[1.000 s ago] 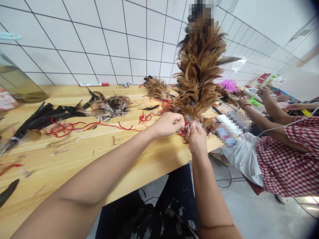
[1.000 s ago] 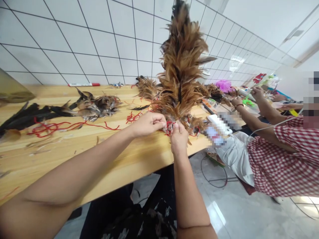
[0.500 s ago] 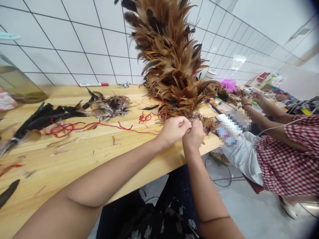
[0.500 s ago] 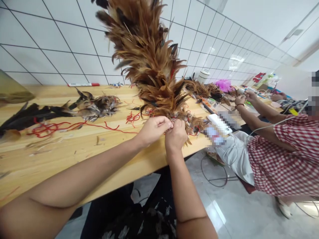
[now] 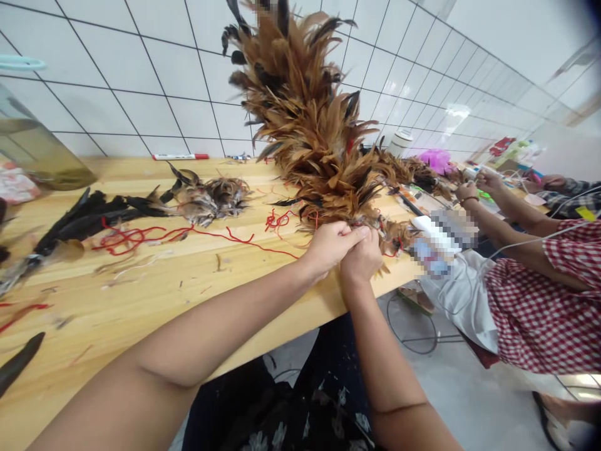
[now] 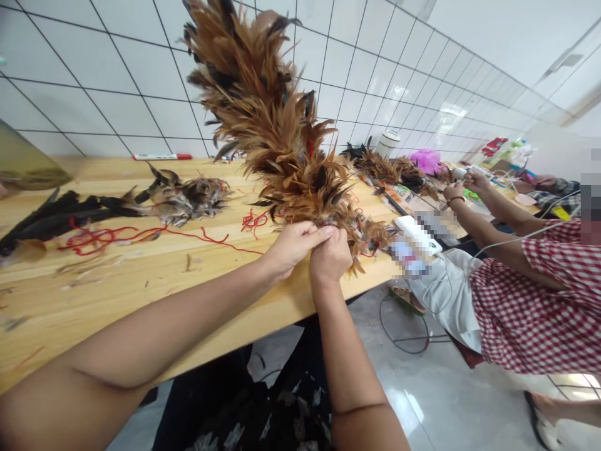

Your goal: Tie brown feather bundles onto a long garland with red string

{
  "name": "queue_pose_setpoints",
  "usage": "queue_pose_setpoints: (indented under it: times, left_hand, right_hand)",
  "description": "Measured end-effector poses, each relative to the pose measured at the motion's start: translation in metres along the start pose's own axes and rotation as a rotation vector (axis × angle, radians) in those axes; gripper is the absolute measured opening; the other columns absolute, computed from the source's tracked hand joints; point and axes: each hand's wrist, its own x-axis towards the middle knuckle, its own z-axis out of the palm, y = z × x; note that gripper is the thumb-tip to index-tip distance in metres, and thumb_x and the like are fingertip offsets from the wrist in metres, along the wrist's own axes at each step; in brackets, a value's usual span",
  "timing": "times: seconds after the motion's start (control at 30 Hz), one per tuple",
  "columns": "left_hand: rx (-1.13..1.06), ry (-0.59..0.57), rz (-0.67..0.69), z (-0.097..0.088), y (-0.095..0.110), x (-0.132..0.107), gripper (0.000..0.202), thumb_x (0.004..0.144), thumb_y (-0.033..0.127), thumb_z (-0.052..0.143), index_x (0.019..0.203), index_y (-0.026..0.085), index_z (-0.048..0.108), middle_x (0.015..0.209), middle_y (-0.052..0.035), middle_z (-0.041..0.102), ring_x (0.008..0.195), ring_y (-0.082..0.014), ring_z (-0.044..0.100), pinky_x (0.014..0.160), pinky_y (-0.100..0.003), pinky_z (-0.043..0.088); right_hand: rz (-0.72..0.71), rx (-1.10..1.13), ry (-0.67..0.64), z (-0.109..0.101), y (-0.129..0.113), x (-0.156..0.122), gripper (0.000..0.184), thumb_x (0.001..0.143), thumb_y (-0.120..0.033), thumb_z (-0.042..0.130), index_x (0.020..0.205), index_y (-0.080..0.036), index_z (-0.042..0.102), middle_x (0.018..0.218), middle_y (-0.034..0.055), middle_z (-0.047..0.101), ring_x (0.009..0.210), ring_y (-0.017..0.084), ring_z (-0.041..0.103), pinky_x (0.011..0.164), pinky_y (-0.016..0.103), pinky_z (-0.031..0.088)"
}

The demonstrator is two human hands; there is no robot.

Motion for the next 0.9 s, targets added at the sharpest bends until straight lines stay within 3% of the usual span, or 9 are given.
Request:
queue_pose_setpoints:
  times: [0.1,0.2,0.3,0.4,0.5,0.6,0.7,0.8,0.9]
  left_hand:
    - [0.007,-0.029,0.054,-0.003,-0.005,0.004,0.035,0.079,0.036,0.055,0.055,0.017,0.038,0.055,0.005,0.038,0.057,-0.0077,0.036,0.055,-0.021,0.031]
    - [0.09,-0.109,0.092,-0.01,-0.011,0.011,0.032,0.08,0.032,0.054,0.053,0.015,0.048,0.056,0.0024,0.049,0.059,-0.0087,0.045,0.061,-0.022,0.037]
    - [0.085,-0.162,0.034,-0.015,-0.016,0.019,0.026,0.08,0.028,0.056,0.059,0.014,0.06,0.061,-0.0013,0.059,0.061,-0.01,0.052,0.067,-0.024,0.042]
    - [0.005,-0.134,-0.028,-0.015,-0.019,0.023,0.016,0.077,0.018,0.054,0.072,0.013,0.068,0.066,-0.0024,0.064,0.062,-0.0099,0.055,0.07,-0.025,0.045]
    - [0.002,-0.075,-0.011,-0.011,-0.02,0.022,0.018,0.074,0.013,0.05,0.076,0.015,0.068,0.071,-0.0023,0.066,0.067,-0.0106,0.056,0.07,-0.023,0.046]
    - [0.052,-0.013,0.051,-0.008,-0.017,0.018,0.014,0.076,0.019,0.051,0.067,0.015,0.061,0.069,-0.0017,0.062,0.068,-0.0112,0.055,0.066,-0.022,0.043]
    - [0.13,0.042,0.075,-0.005,-0.011,0.012,0.026,0.075,0.036,0.061,0.06,0.016,0.051,0.059,0.0017,0.051,0.059,-0.0094,0.045,0.056,-0.022,0.037]
    - [0.114,0.086,0.024,-0.002,-0.006,0.007,0.037,0.069,0.048,0.069,0.061,0.017,0.049,0.057,0.0037,0.047,0.055,-0.0075,0.039,0.051,-0.021,0.032]
    - [-0.025,0.091,-0.055,0.001,-0.003,0.005,0.04,0.069,0.048,0.07,0.057,0.016,0.048,0.057,0.0022,0.049,0.054,-0.0069,0.04,0.05,-0.021,0.031]
  right_hand:
    - [0.024,-0.028,-0.008,0.002,-0.002,0.001,0.026,0.094,-0.027,0.039,0.079,-0.018,0.058,0.079,0.0059,0.053,0.062,0.016,0.043,0.054,0.029,0.026]
    - [0.041,-0.027,-0.003,0.002,0.002,0.002,0.02,0.091,-0.021,0.041,0.079,-0.018,0.057,0.081,0.0073,0.055,0.068,0.018,0.046,0.056,0.029,0.027]
    - [0.056,-0.03,0.006,0.002,0.007,0.002,0.02,0.089,-0.016,0.04,0.08,-0.017,0.058,0.083,0.0099,0.057,0.074,0.02,0.05,0.059,0.03,0.03]
    - [0.059,-0.014,0.022,0.002,0.011,0.001,0.022,0.088,-0.014,0.038,0.082,-0.017,0.059,0.084,0.011,0.058,0.076,0.021,0.051,0.06,0.031,0.032]
    - [0.06,-0.008,0.03,0.002,0.01,0.0,0.025,0.088,-0.013,0.036,0.084,-0.017,0.06,0.085,0.0111,0.057,0.076,0.021,0.051,0.06,0.031,0.032]
    - [0.057,-0.021,0.026,0.002,0.007,0.001,0.024,0.091,-0.019,0.037,0.082,-0.017,0.06,0.085,0.0106,0.056,0.073,0.02,0.05,0.059,0.031,0.031]
    - [0.037,-0.006,0.005,0.002,0.004,0.001,0.03,0.095,-0.034,0.038,0.08,-0.018,0.059,0.081,0.0085,0.053,0.067,0.018,0.047,0.056,0.03,0.028]
    - [-0.003,0.017,-0.001,0.003,0.001,0.0,0.04,0.097,-0.041,0.033,0.077,-0.017,0.058,0.074,0.0064,0.049,0.06,0.015,0.041,0.054,0.029,0.025]
    - [-0.066,0.02,0.02,0.005,-0.003,-0.003,0.042,0.098,-0.042,0.032,0.079,-0.017,0.061,0.072,0.0058,0.049,0.058,0.014,0.039,0.054,0.029,0.024]
